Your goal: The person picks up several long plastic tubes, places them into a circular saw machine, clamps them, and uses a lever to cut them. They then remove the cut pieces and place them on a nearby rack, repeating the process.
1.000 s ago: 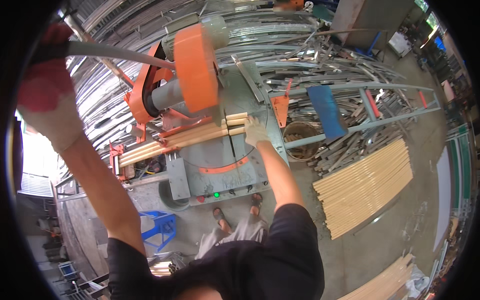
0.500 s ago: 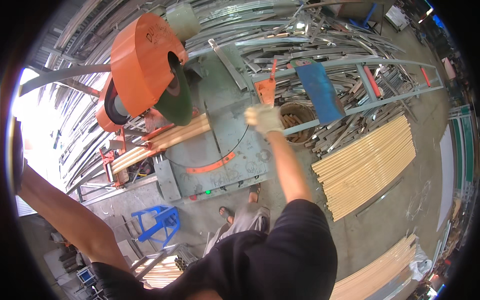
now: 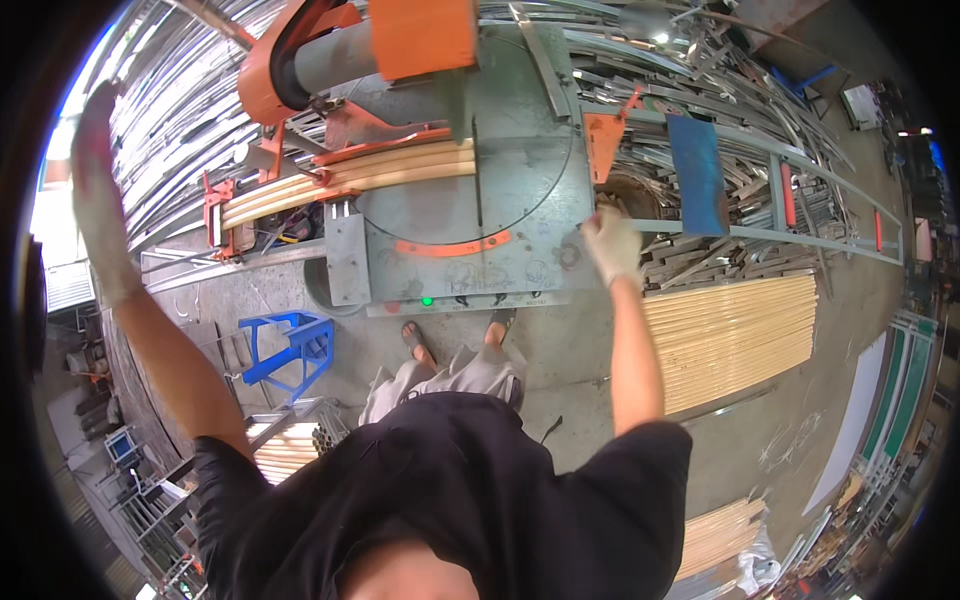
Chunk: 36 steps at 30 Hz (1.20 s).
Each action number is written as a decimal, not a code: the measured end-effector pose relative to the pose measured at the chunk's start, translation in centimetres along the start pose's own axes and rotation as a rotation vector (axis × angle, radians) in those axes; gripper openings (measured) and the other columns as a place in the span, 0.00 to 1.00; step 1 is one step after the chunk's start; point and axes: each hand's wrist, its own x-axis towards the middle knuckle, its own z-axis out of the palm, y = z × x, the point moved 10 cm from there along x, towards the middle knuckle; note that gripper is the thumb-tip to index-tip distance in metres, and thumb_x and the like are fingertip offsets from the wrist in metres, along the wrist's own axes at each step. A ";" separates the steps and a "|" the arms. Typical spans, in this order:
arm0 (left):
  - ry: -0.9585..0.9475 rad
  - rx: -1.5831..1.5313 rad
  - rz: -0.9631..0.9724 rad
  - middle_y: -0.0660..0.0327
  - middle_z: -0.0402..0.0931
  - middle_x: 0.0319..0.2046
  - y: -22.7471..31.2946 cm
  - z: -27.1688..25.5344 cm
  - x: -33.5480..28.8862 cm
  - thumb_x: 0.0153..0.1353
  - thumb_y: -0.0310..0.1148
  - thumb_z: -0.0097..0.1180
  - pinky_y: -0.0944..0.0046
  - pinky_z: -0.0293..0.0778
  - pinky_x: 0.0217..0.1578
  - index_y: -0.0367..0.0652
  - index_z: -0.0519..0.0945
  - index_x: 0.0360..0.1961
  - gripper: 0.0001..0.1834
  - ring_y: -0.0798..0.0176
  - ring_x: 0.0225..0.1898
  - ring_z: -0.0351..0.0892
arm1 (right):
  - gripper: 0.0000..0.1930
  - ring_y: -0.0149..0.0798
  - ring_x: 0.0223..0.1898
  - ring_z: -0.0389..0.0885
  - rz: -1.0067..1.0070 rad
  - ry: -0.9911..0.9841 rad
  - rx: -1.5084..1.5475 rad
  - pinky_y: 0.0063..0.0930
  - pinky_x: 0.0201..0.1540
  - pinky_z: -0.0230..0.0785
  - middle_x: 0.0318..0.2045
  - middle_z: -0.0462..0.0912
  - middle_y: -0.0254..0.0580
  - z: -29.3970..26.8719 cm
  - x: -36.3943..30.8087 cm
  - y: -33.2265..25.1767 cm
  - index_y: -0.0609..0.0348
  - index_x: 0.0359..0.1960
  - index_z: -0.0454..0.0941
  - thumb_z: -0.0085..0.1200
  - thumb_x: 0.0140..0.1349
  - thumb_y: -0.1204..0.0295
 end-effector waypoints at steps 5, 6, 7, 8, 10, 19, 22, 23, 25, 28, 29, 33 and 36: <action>-0.539 0.191 -0.514 0.49 0.82 0.52 -26.3 1.9 -21.4 0.70 0.32 0.56 0.60 0.76 0.54 0.35 0.77 0.59 0.19 0.57 0.54 0.82 | 0.22 0.58 0.40 0.87 -0.028 -0.485 -0.050 0.48 0.44 0.79 0.35 0.88 0.56 20.8 -14.3 -7.6 0.57 0.34 0.88 0.59 0.59 0.49; -0.622 0.242 -0.552 0.49 0.81 0.46 -30.6 2.8 -25.5 0.64 0.33 0.62 0.56 0.76 0.50 0.35 0.77 0.59 0.24 0.52 0.49 0.83 | 0.23 0.59 0.44 0.87 -0.012 -0.551 -0.102 0.50 0.50 0.78 0.39 0.87 0.58 24.2 -15.6 -8.7 0.58 0.40 0.87 0.58 0.62 0.48; -0.722 0.360 -0.402 0.46 0.80 0.44 -33.7 3.9 -28.3 0.57 0.34 0.64 0.52 0.76 0.50 0.35 0.75 0.60 0.29 0.45 0.47 0.82 | 0.24 0.60 0.45 0.86 0.001 -0.558 -0.166 0.52 0.50 0.78 0.40 0.87 0.59 26.5 -16.4 -9.6 0.60 0.41 0.87 0.55 0.64 0.49; -0.741 0.341 -0.300 0.42 0.79 0.48 -36.4 4.9 -30.2 0.54 0.32 0.63 0.49 0.76 0.53 0.36 0.74 0.62 0.32 0.41 0.52 0.81 | 0.25 0.61 0.46 0.86 0.014 -0.526 -0.207 0.53 0.50 0.78 0.41 0.87 0.61 28.5 -16.7 -10.4 0.62 0.42 0.86 0.53 0.66 0.49; -0.732 0.466 -0.192 0.40 0.77 0.57 -41.3 6.5 -32.2 0.51 0.30 0.63 0.46 0.72 0.62 0.37 0.73 0.62 0.34 0.39 0.59 0.77 | 0.26 0.60 0.46 0.87 0.047 -0.520 -0.287 0.52 0.50 0.78 0.41 0.87 0.60 31.0 -17.4 -12.5 0.61 0.40 0.87 0.52 0.68 0.47; -1.058 0.543 0.040 0.50 0.71 0.65 -53.8 16.4 -32.9 0.51 0.27 0.62 0.48 0.64 0.66 0.45 0.67 0.68 0.39 0.45 0.66 0.70 | 0.27 0.63 0.45 0.86 0.272 -0.390 -0.468 0.52 0.49 0.77 0.40 0.86 0.65 33.0 -18.0 -12.5 0.64 0.38 0.87 0.54 0.67 0.47; -1.260 0.502 0.043 0.50 0.75 0.55 -53.1 17.4 -31.9 0.45 0.29 0.66 0.50 0.69 0.59 0.44 0.71 0.61 0.38 0.45 0.58 0.74 | 0.26 0.62 0.47 0.85 0.380 -0.382 -0.455 0.52 0.52 0.76 0.41 0.86 0.64 31.4 -19.0 -14.0 0.62 0.39 0.87 0.56 0.64 0.47; -1.257 0.487 0.054 0.50 0.75 0.55 -52.9 17.5 -32.0 0.45 0.29 0.66 0.50 0.69 0.59 0.44 0.71 0.61 0.38 0.45 0.58 0.74 | 0.26 0.61 0.48 0.85 0.386 -0.370 -0.439 0.52 0.52 0.76 0.41 0.86 0.63 30.9 -19.5 -14.5 0.62 0.40 0.87 0.57 0.64 0.47; -1.163 0.396 0.078 0.50 0.76 0.51 -52.4 16.5 -31.9 0.45 0.29 0.64 0.49 0.70 0.55 0.43 0.72 0.58 0.34 0.46 0.55 0.76 | 0.25 0.60 0.49 0.85 0.423 -0.379 -0.426 0.50 0.54 0.76 0.43 0.87 0.59 29.4 -20.7 -15.7 0.59 0.41 0.87 0.58 0.62 0.48; -1.019 0.310 0.069 0.51 0.79 0.46 -50.0 14.3 -30.8 0.46 0.27 0.62 0.49 0.70 0.52 0.43 0.74 0.55 0.30 0.46 0.52 0.77 | 0.23 0.58 0.50 0.85 0.434 -0.398 -0.408 0.48 0.54 0.76 0.44 0.87 0.58 28.3 -23.2 -16.2 0.58 0.42 0.87 0.58 0.61 0.49; -0.987 0.303 0.077 0.51 0.79 0.47 -49.5 13.2 -30.2 0.46 0.28 0.62 0.49 0.69 0.52 0.42 0.75 0.54 0.30 0.46 0.52 0.77 | 0.22 0.57 0.50 0.85 0.434 -0.409 -0.396 0.47 0.54 0.77 0.44 0.88 0.56 28.4 -23.9 -16.1 0.56 0.42 0.87 0.59 0.60 0.50; -0.883 0.325 0.041 0.50 0.78 0.47 -46.7 5.1 -29.6 0.45 0.27 0.63 0.48 0.69 0.52 0.41 0.74 0.54 0.30 0.45 0.52 0.76 | 0.21 0.56 0.51 0.85 0.457 -0.543 -0.441 0.46 0.56 0.77 0.45 0.87 0.56 29.5 -27.7 -15.0 0.55 0.43 0.88 0.58 0.59 0.52; -0.806 0.303 -0.061 0.50 0.77 0.47 -44.8 -5.3 -32.6 0.44 0.28 0.65 0.46 0.69 0.52 0.41 0.74 0.54 0.31 0.43 0.51 0.74 | 0.21 0.56 0.52 0.85 0.480 -0.598 -0.402 0.46 0.57 0.76 0.46 0.87 0.57 30.9 -29.7 -14.1 0.56 0.42 0.88 0.58 0.58 0.53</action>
